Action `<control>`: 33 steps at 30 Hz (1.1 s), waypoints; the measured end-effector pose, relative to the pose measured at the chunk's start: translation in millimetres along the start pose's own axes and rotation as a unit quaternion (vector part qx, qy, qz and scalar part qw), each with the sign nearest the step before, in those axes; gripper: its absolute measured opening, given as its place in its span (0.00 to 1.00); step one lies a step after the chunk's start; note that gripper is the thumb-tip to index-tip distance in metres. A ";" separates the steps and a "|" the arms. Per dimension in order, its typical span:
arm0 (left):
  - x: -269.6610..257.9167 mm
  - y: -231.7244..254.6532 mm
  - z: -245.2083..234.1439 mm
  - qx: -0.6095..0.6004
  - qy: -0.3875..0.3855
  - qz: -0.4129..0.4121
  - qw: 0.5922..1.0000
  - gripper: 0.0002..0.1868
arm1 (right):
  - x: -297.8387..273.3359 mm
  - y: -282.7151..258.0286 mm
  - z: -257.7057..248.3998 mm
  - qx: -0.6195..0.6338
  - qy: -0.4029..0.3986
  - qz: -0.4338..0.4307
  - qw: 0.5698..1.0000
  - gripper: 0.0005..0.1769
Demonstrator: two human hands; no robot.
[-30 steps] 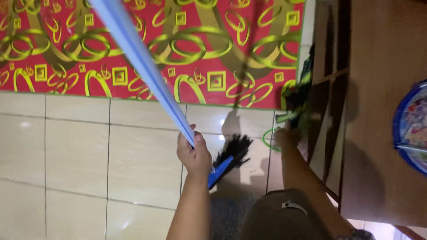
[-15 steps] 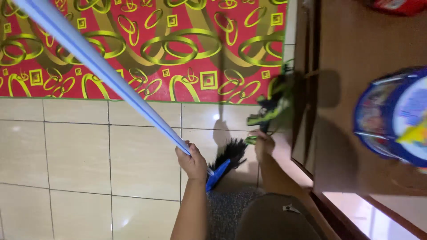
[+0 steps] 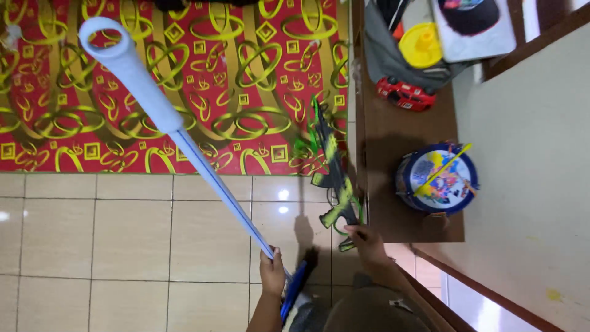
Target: Picking up toys and placing them into storage containers to tidy the room
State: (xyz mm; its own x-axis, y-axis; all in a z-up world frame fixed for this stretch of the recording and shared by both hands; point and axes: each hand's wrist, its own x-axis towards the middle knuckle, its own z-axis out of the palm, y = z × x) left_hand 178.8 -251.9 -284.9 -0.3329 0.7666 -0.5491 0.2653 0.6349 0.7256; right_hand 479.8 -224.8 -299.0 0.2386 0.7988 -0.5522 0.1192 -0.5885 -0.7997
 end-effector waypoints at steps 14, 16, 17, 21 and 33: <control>19.8 142.9 -13.4 0.016 -0.084 0.152 0.985 0.12 | -48.8 -164.6 -170.2 0.022 0.080 -0.092 0.992 0.10; 22.5 154.4 -7.9 0.028 -0.103 0.145 0.984 0.12 | -60.1 -186.8 -195.4 -0.075 0.101 -0.123 0.984 0.11; 22.7 160.6 -2.9 0.025 -0.119 0.135 0.983 0.14 | -66.9 -201.8 -205.3 -0.078 0.120 -0.118 0.983 0.12; 24.8 171.5 21.1 0.036 -0.168 0.157 0.973 0.15 | -88.8 -215.8 -231.8 -0.084 0.218 -0.136 0.963 0.06; 3.7 211.8 82.3 0.138 -0.237 0.125 0.954 0.12 | -68.9 -206.1 -236.8 -0.064 0.330 -0.123 0.934 0.10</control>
State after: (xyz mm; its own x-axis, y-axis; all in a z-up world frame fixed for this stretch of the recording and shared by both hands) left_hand 308.2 -106.8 -167.4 0.2005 0.8132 -0.5464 0.5322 0.3779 0.7576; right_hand 666.9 -188.1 -40.3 0.7264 0.6850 -0.0562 0.3523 -0.4413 -0.8254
